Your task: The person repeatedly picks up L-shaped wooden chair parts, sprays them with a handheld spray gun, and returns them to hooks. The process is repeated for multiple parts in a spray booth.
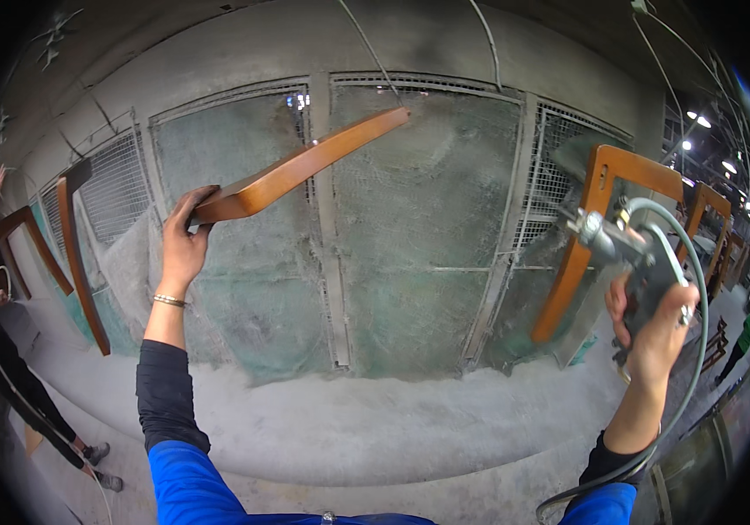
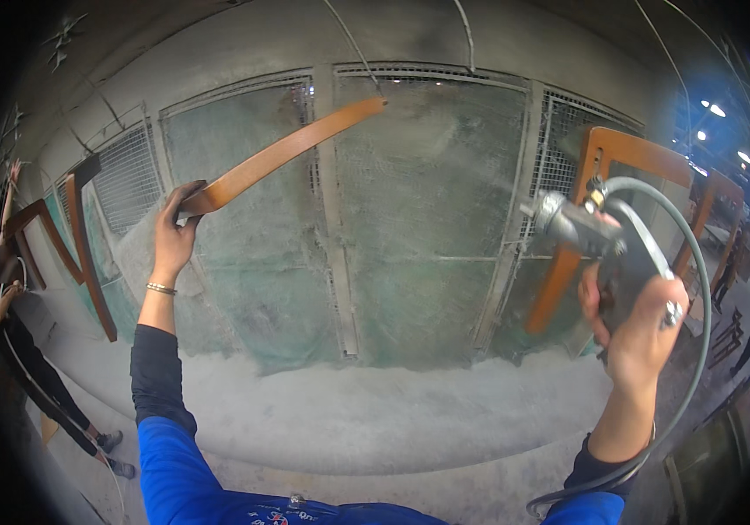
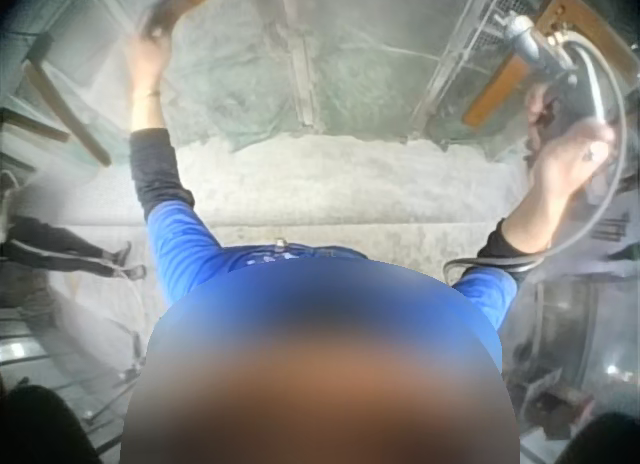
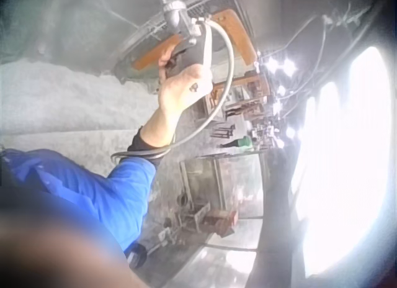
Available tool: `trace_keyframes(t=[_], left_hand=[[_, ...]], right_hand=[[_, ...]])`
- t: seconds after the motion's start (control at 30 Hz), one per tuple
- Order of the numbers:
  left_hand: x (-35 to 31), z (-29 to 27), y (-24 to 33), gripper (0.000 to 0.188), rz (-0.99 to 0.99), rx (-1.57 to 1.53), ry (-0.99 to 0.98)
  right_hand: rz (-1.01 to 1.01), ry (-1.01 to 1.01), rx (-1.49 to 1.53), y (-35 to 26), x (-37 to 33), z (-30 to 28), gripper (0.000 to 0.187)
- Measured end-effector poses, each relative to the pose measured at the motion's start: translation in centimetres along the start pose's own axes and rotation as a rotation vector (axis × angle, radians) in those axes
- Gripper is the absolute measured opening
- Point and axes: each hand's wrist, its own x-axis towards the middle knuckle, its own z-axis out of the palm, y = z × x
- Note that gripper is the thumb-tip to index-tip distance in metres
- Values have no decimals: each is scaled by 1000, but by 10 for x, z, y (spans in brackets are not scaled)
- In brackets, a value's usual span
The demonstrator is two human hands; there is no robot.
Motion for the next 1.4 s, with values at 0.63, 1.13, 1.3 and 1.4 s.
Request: trace_keyframes(t=[0.63, 1.13, 1.3, 1.4], left_hand=[[-3, -12, -24, 48, -240, -76, -238], [-10, 2, -1, 43, -601, -547, -498], [-16, 8, 4, 45, -651, -559, -471], [-19, 9, 6, 57, -623, -577, -477]], right_hand=[[-211, -149, 96, -10, -58, 6, 113], [-105, 218, -174, 26, -66, 15, 106], [-196, -32, 77, 17, -84, 16, 110], [-168, 10, 168, 13, -78, 19, 114]])
